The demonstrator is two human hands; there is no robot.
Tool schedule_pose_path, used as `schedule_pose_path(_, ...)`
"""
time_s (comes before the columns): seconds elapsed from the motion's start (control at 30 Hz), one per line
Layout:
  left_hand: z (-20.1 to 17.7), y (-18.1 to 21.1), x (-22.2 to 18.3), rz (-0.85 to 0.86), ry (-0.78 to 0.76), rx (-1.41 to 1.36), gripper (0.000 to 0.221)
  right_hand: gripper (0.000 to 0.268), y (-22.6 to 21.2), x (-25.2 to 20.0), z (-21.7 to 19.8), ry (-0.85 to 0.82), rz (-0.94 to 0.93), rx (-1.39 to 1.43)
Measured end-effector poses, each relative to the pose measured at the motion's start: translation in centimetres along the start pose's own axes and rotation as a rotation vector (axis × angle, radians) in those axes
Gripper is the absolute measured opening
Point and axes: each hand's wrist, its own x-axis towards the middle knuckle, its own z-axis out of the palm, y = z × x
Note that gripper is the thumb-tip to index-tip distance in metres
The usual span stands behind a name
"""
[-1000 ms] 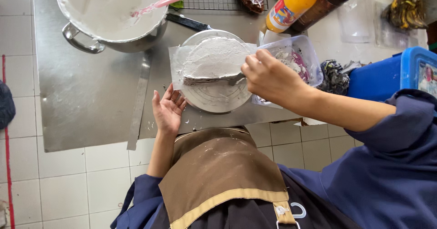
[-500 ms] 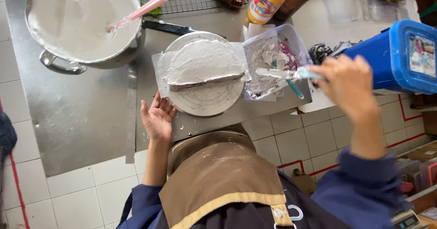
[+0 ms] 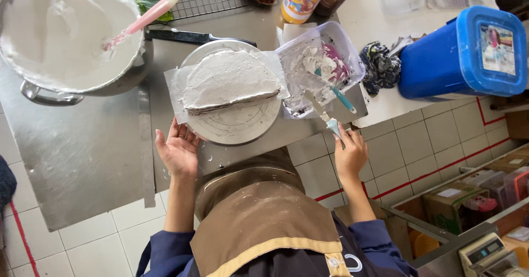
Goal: The person spreads white frosting over a semi-circular cake base using a small spatula and a long metal straight-edge tool.
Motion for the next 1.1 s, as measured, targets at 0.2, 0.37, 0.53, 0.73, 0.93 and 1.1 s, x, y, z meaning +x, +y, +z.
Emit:
schedule_pose_path(0.2, 0.1, 0.0, -0.1, -0.009, 0.010, -0.019, 0.084, 0.034, 4.0, -2.4, -1.9, -0.158, 0.061, -0.020)
schedule_pose_path(0.37, 0.3, -0.2, -0.4, -0.001, 0.031, 0.006, 0.080, 0.029, 3.6, -1.0, -8.1, -0.296, 0.147, -0.068)
schedule_pose_path(0.53, 0.0, -1.5, -1.5, 0.018, 0.066, -0.035, 0.071, 0.036, -3.6, 2.1, -10.8, -0.153, 0.198, 0.281)
schedule_pose_path(0.73, 0.6, -2.2, -2.6, -0.008, 0.083, -0.080, 0.066, 0.039, -12.5, 5.7, -8.6, -0.086, -0.402, 0.384)
schedule_pose_path(0.93, 1.5, -1.9, -3.0, 0.004, 0.041, -0.065, 0.068, 0.045, -16.2, 9.7, -5.5, -0.061, -0.732, 0.320)
schedule_pose_path(1.1, 2.0, -1.9, -3.5, -0.014, 0.049, -0.082, 0.067, 0.041, -16.0, 13.2, -4.3, -0.105, -0.728, 0.215)
